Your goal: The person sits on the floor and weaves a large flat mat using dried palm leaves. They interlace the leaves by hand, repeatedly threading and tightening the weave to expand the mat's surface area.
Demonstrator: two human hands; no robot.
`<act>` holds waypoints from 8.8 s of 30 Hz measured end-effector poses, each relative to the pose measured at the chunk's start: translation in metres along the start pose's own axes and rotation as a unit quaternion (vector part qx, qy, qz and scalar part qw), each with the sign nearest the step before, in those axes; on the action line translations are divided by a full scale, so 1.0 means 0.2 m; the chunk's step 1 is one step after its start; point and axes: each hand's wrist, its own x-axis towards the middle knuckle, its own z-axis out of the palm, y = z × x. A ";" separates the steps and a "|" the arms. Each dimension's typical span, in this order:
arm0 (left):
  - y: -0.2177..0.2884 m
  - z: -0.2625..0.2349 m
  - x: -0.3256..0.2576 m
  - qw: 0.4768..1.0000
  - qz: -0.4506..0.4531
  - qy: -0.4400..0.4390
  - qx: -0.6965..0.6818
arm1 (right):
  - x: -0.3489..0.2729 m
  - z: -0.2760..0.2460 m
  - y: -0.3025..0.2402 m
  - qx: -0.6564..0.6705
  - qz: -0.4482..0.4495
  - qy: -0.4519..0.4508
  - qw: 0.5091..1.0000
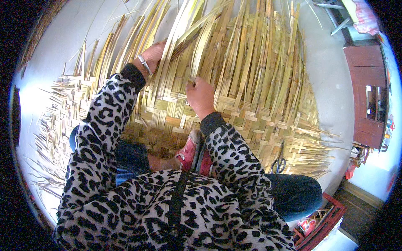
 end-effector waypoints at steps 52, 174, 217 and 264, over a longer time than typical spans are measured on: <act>-0.02 -0.73 -0.94 0.856 0.242 0.451 -0.065 | 0.19 -0.07 -0.11 -0.167 -0.041 -0.302 0.938; 0.10 -0.75 -0.84 0.920 0.301 0.149 -0.204 | 0.25 0.45 -0.59 -0.053 -0.100 -0.223 0.968; -0.47 -0.15 -0.68 0.739 -0.001 0.281 0.612 | 0.47 0.27 -0.48 0.407 0.216 -0.221 0.860; -0.35 -0.19 -0.69 0.817 -0.062 0.223 0.528 | 0.40 0.26 -0.50 0.353 0.284 -0.376 0.808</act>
